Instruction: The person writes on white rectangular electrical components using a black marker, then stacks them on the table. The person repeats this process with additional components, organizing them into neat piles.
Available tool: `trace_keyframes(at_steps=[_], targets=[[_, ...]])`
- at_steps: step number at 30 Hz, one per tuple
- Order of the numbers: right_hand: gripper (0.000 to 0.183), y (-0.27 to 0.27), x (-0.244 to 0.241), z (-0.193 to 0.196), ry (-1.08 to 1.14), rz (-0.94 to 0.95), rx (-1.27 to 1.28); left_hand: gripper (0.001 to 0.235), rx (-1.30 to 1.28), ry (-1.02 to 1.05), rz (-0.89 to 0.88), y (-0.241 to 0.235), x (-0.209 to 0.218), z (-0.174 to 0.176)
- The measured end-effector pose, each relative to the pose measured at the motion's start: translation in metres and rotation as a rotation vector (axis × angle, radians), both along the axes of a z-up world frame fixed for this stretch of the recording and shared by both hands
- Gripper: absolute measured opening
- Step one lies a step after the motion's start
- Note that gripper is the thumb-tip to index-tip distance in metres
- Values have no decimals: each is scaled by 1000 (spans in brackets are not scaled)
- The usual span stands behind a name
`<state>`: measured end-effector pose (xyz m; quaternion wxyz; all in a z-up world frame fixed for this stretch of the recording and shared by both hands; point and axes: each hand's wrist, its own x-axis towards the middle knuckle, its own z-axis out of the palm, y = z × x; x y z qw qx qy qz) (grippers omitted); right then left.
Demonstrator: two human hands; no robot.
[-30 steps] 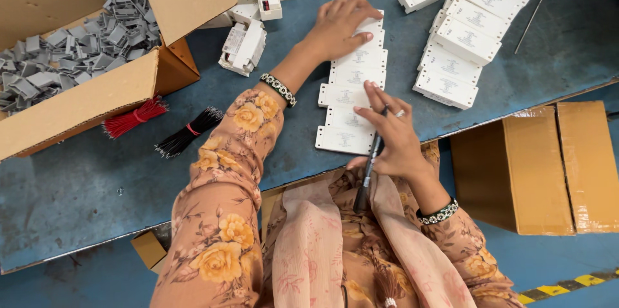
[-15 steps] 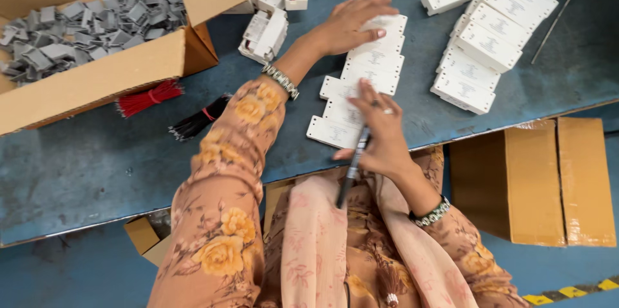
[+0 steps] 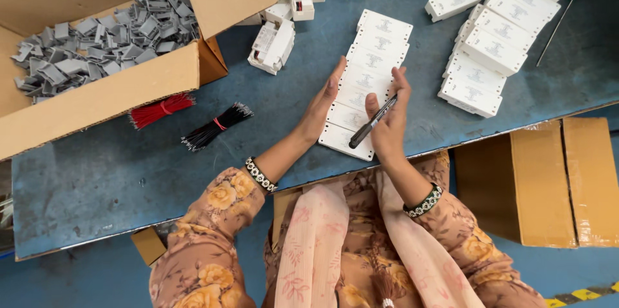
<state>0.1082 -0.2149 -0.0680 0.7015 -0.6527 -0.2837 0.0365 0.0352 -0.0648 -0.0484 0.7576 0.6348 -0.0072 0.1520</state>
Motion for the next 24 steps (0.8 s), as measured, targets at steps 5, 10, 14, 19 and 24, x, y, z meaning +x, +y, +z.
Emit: trace_keyframes(at_steps=[5, 10, 14, 19, 24], targets=[[61, -4, 41, 5, -30, 46, 173, 95, 194, -34, 94, 44, 33, 1], [57, 30, 116, 13, 23, 37, 163, 103, 1, -41, -21, 84, 127, -8], [58, 41, 137, 7, -4, -93, -46, 106, -44, -9, -60, 76, 170, -29], [57, 40, 144, -2, 3, -2, 88, 104, -122, 1, -114, 71, 167, -34], [63, 11, 136, 13, -118, 112, 171, 94, 130, -69, -115, 82, 102, -2]])
